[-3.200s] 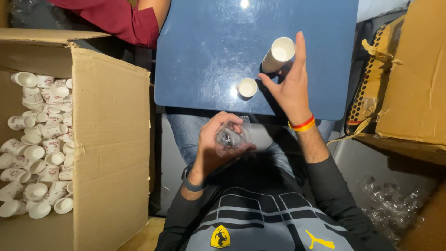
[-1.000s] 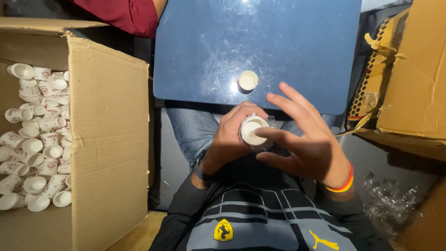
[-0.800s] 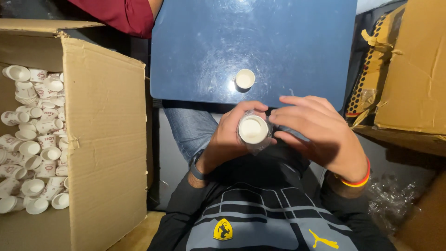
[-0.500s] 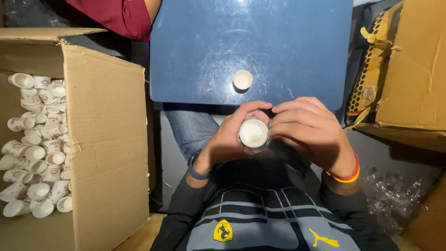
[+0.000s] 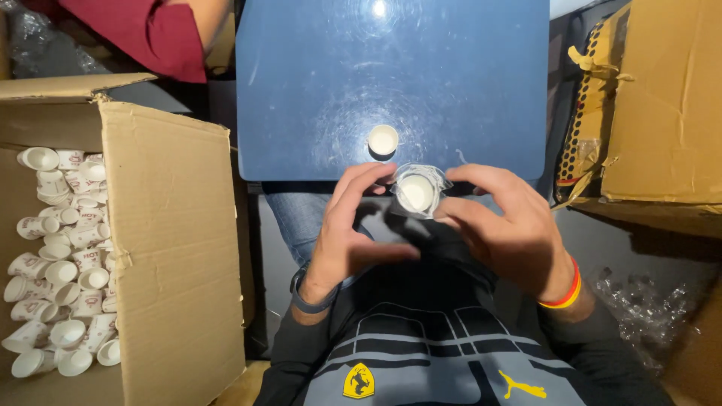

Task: The person organizes paper cups by removing them from stacks, placing them on a table, and gathering them into new groups. They also handle a plastic wrapper on the table.

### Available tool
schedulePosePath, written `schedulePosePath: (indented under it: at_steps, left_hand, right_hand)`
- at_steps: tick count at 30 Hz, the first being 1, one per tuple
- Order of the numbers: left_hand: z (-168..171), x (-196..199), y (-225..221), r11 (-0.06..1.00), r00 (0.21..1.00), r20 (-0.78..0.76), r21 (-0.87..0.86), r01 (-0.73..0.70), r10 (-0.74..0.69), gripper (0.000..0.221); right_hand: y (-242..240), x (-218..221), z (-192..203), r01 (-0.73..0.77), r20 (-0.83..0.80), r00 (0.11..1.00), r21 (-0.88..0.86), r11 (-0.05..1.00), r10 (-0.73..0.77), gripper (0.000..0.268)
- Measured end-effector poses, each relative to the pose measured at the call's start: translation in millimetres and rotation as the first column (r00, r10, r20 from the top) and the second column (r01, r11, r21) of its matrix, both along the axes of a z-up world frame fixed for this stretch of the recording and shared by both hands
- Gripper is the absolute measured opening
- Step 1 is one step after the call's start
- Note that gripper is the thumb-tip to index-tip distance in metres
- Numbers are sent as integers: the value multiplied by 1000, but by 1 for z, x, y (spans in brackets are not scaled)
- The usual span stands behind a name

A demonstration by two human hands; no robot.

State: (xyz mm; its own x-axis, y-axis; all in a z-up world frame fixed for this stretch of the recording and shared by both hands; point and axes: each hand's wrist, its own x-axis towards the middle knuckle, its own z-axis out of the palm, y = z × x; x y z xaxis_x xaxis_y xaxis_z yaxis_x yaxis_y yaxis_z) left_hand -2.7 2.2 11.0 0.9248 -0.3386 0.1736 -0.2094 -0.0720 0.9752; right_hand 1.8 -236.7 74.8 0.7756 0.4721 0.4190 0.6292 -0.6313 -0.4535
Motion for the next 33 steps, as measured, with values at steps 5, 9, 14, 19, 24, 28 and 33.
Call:
schedulePosePath:
  at_steps: [5, 9, 14, 19, 24, 28, 33]
  left_hand:
    - [9, 10, -6, 997, 995, 68, 34, -74, 72, 85]
    - [16, 24, -9, 999, 999, 46, 50, -21, 19, 75]
    - [10, 37, -17, 999, 998, 44, 17, 34, -35, 41]
    - [26, 40, -32, 999, 997, 54, 4, 47, -47, 17]
    - [41, 40, -40, 994, 990, 86, -21, 110, -108, 20]
    - [56, 43, -39, 976, 965, 144, 35, 215, -218, 46]
    - [41, 46, -42, 981, 972, 134, 72, 182, -191, 28]
  right_hand:
    - [0, 1, 5, -16, -162, 987, 54, 998, 24, 15]
    - [-2, -2, 7, 8, -217, 976, 117, 993, 18, 13]
    - [-7, -2, 13, 56, -299, 954, 205, 977, 9, 12]
    - [-20, 1, 17, 146, -260, 961, 171, 974, -98, 12]
    - [-29, -7, 14, 171, -229, 964, 145, 975, -135, 15]
    - [-32, -12, 15, 199, -214, 963, 151, 968, -165, 16]
    - [-32, -5, 17, 227, -218, 956, 138, 964, -194, 16]
